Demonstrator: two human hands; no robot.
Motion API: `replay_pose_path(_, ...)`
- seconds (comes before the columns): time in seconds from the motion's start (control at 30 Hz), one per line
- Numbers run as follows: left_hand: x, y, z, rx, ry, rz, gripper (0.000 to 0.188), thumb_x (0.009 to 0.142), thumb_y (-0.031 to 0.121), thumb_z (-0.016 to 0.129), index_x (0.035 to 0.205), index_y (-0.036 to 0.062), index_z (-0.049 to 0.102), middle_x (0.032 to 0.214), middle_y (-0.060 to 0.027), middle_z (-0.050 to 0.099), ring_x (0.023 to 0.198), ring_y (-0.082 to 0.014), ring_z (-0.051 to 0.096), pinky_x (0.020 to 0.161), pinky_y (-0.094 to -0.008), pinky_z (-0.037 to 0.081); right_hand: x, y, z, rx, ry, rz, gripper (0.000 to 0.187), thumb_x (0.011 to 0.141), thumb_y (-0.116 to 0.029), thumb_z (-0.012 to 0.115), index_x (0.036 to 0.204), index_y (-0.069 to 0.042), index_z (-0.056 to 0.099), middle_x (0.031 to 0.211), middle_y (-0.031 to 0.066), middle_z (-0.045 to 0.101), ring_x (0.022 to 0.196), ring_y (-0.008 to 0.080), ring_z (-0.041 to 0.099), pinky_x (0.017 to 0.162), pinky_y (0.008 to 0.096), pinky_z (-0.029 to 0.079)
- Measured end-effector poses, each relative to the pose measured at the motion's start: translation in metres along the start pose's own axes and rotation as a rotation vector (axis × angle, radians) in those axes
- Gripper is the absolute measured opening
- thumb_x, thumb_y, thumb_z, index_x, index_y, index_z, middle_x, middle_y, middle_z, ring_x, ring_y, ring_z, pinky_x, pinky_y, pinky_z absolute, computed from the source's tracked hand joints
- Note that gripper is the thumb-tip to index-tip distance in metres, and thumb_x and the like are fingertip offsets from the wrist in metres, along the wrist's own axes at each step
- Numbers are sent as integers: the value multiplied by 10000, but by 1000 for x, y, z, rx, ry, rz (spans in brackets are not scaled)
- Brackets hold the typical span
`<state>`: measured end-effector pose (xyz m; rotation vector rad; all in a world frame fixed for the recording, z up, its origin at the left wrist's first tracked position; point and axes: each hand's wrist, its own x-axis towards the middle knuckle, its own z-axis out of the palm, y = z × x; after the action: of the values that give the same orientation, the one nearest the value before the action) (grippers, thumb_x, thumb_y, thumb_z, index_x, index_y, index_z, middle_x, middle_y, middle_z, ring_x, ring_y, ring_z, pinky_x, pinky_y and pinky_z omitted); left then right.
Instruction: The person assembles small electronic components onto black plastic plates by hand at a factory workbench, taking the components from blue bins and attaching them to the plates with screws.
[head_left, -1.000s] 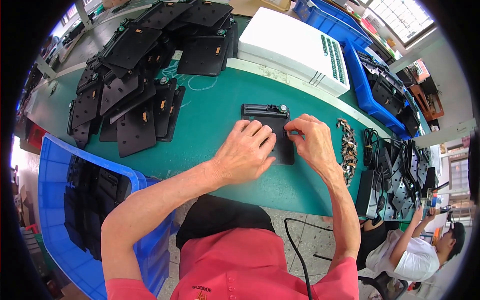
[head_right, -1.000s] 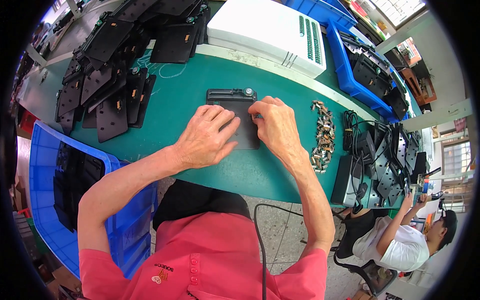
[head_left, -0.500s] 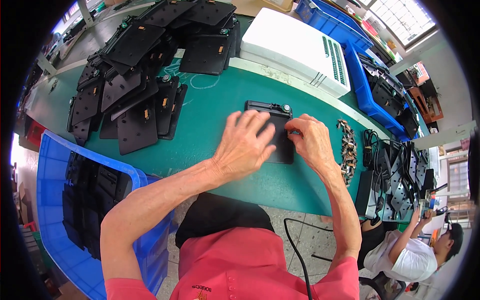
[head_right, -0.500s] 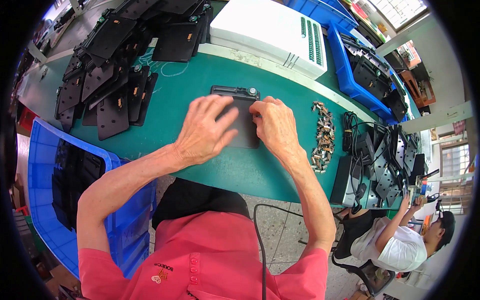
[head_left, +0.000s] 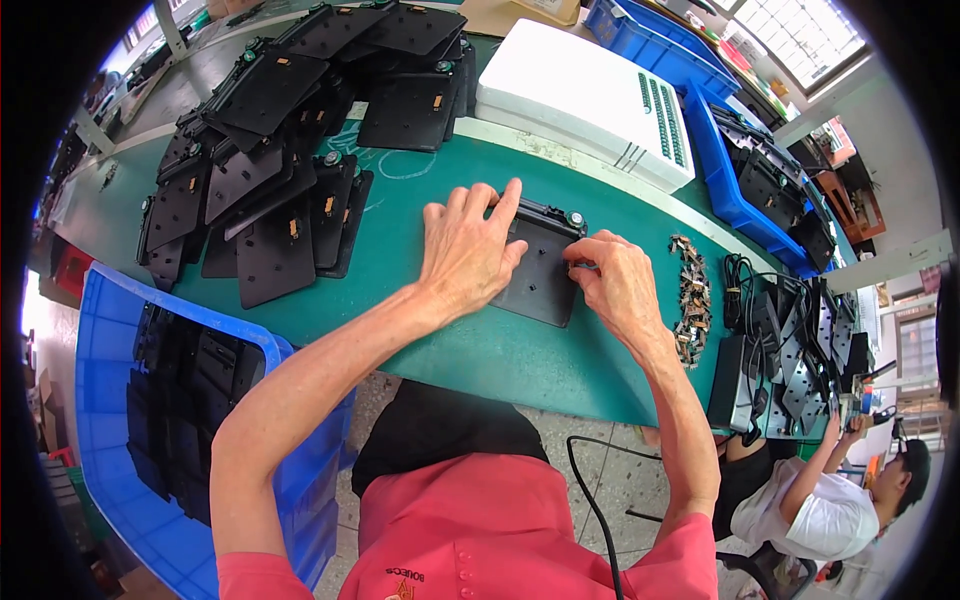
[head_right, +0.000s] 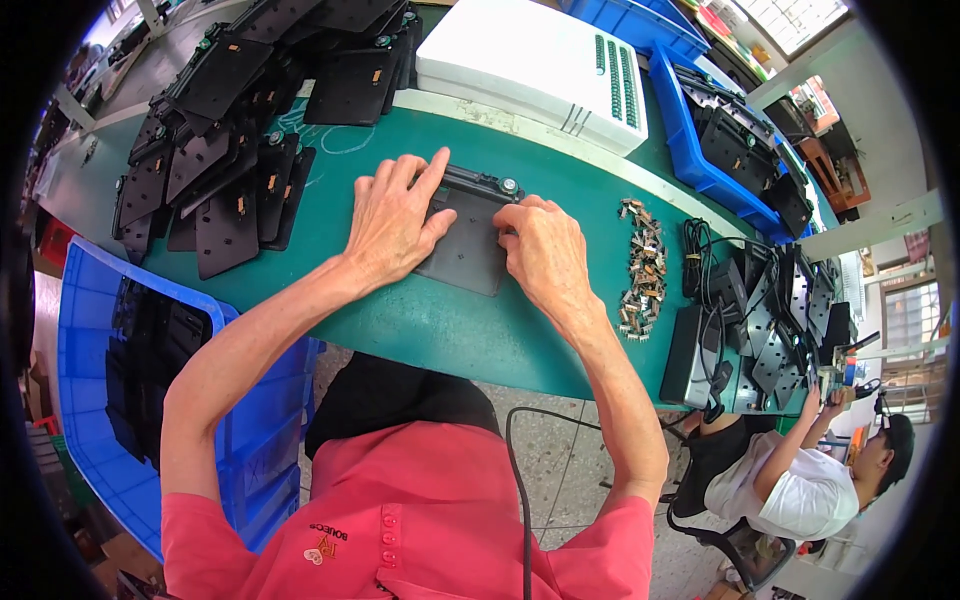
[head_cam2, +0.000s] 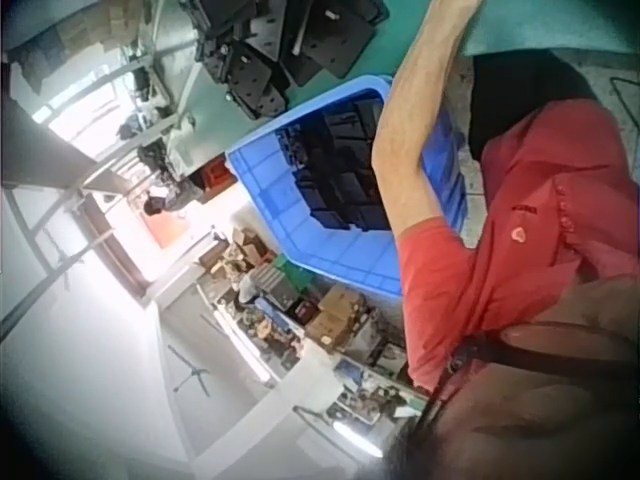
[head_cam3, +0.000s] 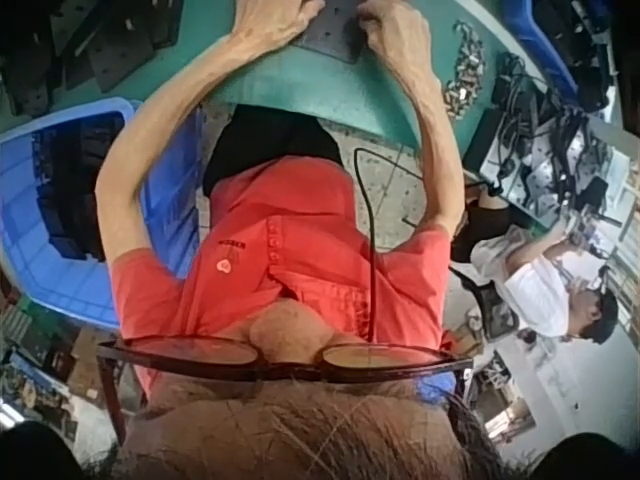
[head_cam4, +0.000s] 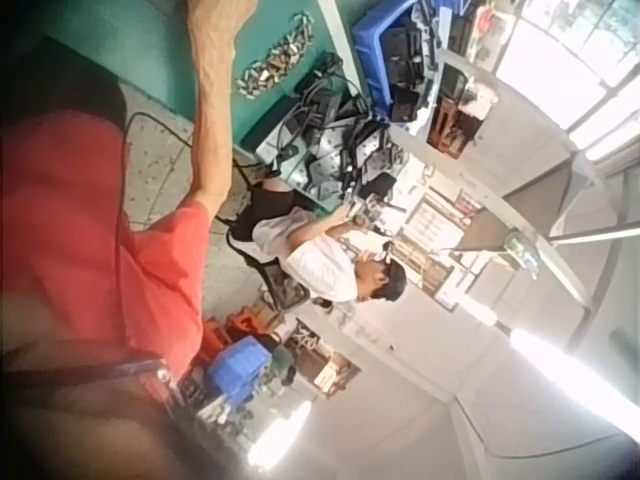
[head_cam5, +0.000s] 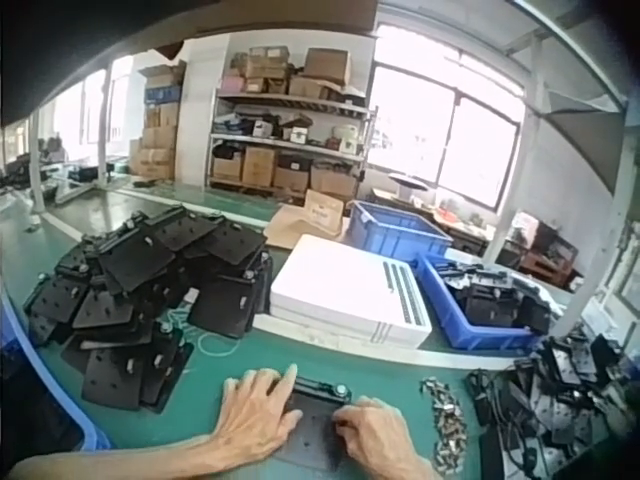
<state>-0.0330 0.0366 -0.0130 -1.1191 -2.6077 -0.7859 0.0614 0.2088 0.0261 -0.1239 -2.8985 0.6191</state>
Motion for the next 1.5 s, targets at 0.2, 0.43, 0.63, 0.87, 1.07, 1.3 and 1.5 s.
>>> replay_pose_path(0.2,13,-4,-10,19,-143,-9,564,803,319,709,1294,93,548,1035,-106,518,969,-279,523,806,-419,384,-1,1,-2,14,-5,19,137,767,-12,644,891,-19,703,890,135,662,899,332,630,763,436,507)
replay_pose_path(0.43,8,-11,-2,-57,69,48,376,735,223,753,1024,13,635,1014,-115,552,963,-291,544,800,-438,442,-6,1,2,34,13,-12,151,783,-4,623,907,-22,707,858,123,657,888,318,627,754,424,506)
replay_pose_path(0.63,12,-18,-2,-100,49,117,230,754,127,733,898,-16,626,919,-112,577,888,-293,561,762,-401,486,-10,7,7,64,55,-50,161,791,5,607,913,-23,707,861,116,661,881,312,627,750,415,504)
replay_pose_path(0.87,14,-19,0,-60,64,168,209,763,114,733,879,-13,614,905,-115,565,885,-291,552,754,-395,488,-11,5,6,143,89,-12,156,786,0,621,921,-27,696,859,115,657,871,314,624,741,416,502)
replay_pose_path(1.07,16,-16,-3,-25,71,171,205,767,115,730,868,-17,609,897,-124,567,884,-295,551,752,-400,488,-10,5,1,32,67,-85,148,788,-12,632,921,-34,694,851,116,648,875,316,621,739,421,499)
replay_pose_path(1.3,16,-19,-3,-11,60,130,202,773,127,726,850,-16,607,887,-131,573,881,-301,553,759,-401,484,-7,4,3,151,84,-18,145,800,-18,629,925,-33,700,863,113,657,873,317,625,749,420,502)
replay_pose_path(1.5,17,-21,-2,-10,49,134,205,782,139,721,848,-18,606,886,-134,574,879,-305,553,761,-407,482,-4,8,9,71,101,-77,160,813,-9,607,937,-36,705,871,114,661,880,312,629,755,414,505)
